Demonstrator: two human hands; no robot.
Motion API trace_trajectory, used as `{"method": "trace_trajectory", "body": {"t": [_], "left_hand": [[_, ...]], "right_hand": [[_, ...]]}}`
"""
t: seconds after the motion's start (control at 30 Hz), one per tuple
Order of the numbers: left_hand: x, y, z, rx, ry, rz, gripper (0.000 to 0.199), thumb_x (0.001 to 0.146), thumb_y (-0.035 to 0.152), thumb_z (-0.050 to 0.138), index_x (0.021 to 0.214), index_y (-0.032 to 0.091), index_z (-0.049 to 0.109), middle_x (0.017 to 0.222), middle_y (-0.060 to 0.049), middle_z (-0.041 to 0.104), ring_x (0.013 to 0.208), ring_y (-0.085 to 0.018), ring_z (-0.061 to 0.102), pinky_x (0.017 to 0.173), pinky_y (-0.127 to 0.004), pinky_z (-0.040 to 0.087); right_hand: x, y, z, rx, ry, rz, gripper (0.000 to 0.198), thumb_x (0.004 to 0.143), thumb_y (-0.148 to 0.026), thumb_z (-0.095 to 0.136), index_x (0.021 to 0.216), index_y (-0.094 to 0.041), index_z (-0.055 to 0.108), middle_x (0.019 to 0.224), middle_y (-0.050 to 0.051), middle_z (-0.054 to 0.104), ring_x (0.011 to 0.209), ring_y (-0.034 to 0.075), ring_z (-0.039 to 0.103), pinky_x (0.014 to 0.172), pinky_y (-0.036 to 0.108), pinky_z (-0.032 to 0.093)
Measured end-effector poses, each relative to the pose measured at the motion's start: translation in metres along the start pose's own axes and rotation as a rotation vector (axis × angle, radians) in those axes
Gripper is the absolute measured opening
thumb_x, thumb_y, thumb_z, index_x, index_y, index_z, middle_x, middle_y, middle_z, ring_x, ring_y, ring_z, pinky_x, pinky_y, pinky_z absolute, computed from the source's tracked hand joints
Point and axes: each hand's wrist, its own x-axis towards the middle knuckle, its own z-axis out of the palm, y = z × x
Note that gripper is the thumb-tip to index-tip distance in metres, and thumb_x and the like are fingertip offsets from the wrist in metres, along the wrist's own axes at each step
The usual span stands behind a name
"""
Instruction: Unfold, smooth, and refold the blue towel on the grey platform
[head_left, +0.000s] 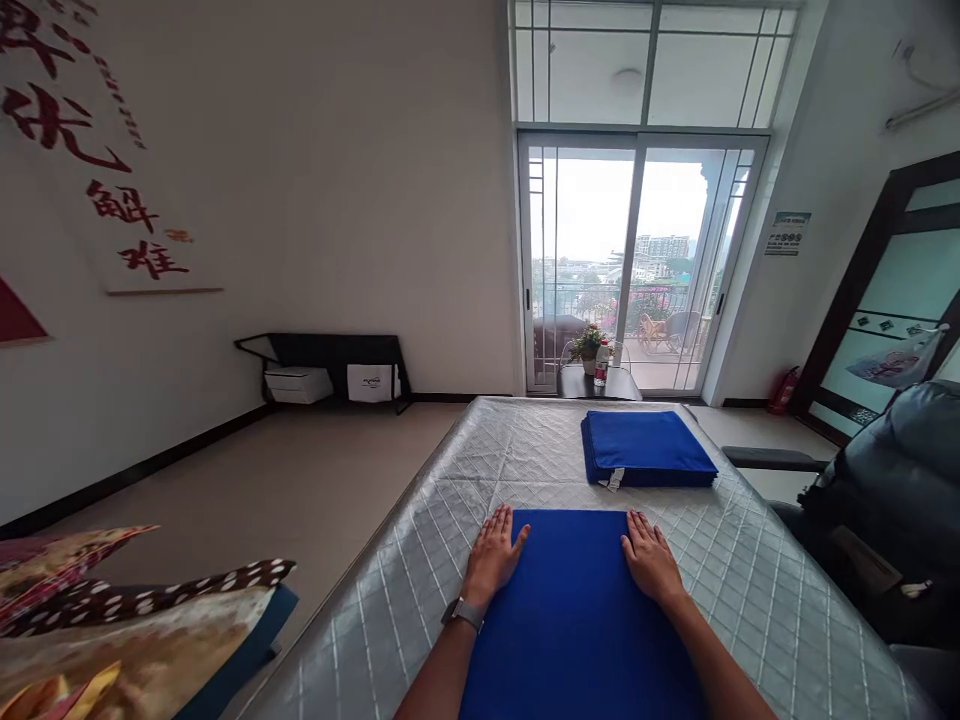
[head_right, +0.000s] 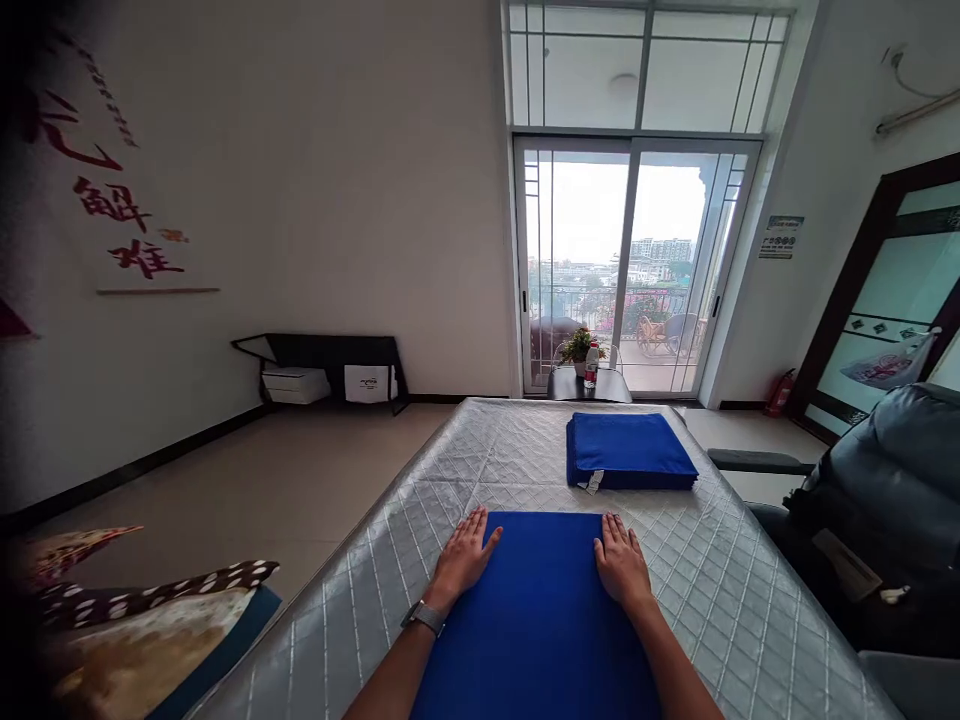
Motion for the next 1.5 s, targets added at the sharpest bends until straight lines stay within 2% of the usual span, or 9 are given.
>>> {"method": "trace_trajectory", "body": {"t": [0.23,0.4,0.53,0.63,0.87,1.0,1.17,1.3,1.5], "left_hand": [[-0.001,0.003,0.003,0.062,-0.011,0.034,0.076,0.1,0.061,0.017,0.152,0.009,0.035,0.157,-0.017,0.036,0.146,-0.028,0.032,0.118,-0.046,0.029],[0.004,-0.001,0.001,0.153,-0.14,0.051,0.084,0.098,0.065,0.011,0.152,0.003,0.031,0.16,-0.019,0.028,0.148,-0.027,0.027,0.119,-0.043,0.025],[0.014,0.01,-0.009,0.229,-0.186,0.007,0.089,0.097,0.068,0.009,0.149,0.003,0.038,0.156,-0.021,0.035,0.145,-0.03,0.034,0.118,-0.047,0.027],[0.018,0.046,-0.012,0.24,-0.098,0.017,0.087,0.098,0.067,0.011,0.147,0.002,0.042,0.153,-0.024,0.04,0.143,-0.033,0.037,0.116,-0.048,0.03],[0.013,0.192,0.018,-0.022,-0.025,0.419,0.064,0.104,0.055,0.022,0.149,0.014,0.041,0.151,-0.015,0.048,0.143,-0.025,0.039,0.116,-0.043,0.035],[0.015,0.235,0.036,-0.186,-0.024,0.442,0.057,0.105,0.046,0.023,0.151,0.016,0.039,0.153,-0.014,0.045,0.144,-0.023,0.037,0.116,-0.045,0.036],[0.014,0.226,0.042,-0.196,-0.05,0.37,0.061,0.105,0.048,0.017,0.151,0.013,0.038,0.154,-0.014,0.043,0.145,-0.023,0.036,0.118,-0.046,0.033],[0.011,0.198,0.034,-0.076,-0.069,0.375,0.065,0.105,0.051,0.014,0.152,0.013,0.036,0.157,-0.012,0.039,0.148,-0.023,0.029,0.121,-0.046,0.029],[0.008,0.149,0.018,0.017,-0.097,0.278,0.071,0.103,0.056,0.009,0.152,0.012,0.037,0.158,-0.01,0.037,0.148,-0.022,0.027,0.122,-0.043,0.027]], "right_hand": [[0.006,0.002,-0.003,0.034,0.044,-0.038,0.063,0.099,-0.038,0.02,0.157,-0.011,0.023,0.164,0.007,0.021,0.152,0.017,0.013,0.123,0.039,0.003],[0.008,0.006,-0.002,0.054,0.032,-0.046,0.064,0.1,-0.039,0.021,0.156,-0.01,0.024,0.163,0.009,0.021,0.152,0.019,0.013,0.122,0.04,0.001],[0.007,0.011,0.001,0.08,-0.002,-0.028,0.065,0.1,-0.04,0.021,0.157,-0.008,0.021,0.163,0.01,0.021,0.152,0.019,0.012,0.122,0.039,0.002],[0.008,0.012,0.002,0.097,0.002,-0.025,0.065,0.099,-0.04,0.02,0.157,-0.009,0.019,0.164,0.009,0.018,0.152,0.019,0.01,0.122,0.04,0.002],[0.009,0.016,0.011,0.062,0.03,-0.061,0.062,0.098,-0.03,0.022,0.157,-0.011,0.022,0.164,0.009,0.021,0.152,0.02,0.012,0.123,0.042,0.006],[0.008,0.021,0.016,0.006,0.045,-0.128,0.064,0.093,-0.021,0.032,0.156,-0.014,0.025,0.164,0.008,0.02,0.152,0.021,0.011,0.123,0.042,0.007],[0.009,0.02,0.014,0.004,0.048,-0.103,0.064,0.092,-0.017,0.029,0.156,-0.013,0.024,0.164,0.008,0.019,0.152,0.021,0.013,0.123,0.041,0.009],[0.01,0.016,0.009,0.05,0.038,-0.066,0.062,0.097,-0.027,0.024,0.156,-0.01,0.024,0.163,0.009,0.022,0.152,0.021,0.014,0.123,0.042,0.009],[0.011,0.013,0.006,0.077,0.048,-0.046,0.063,0.099,-0.033,0.021,0.156,-0.009,0.023,0.163,0.01,0.024,0.151,0.019,0.015,0.122,0.041,0.007]]}}
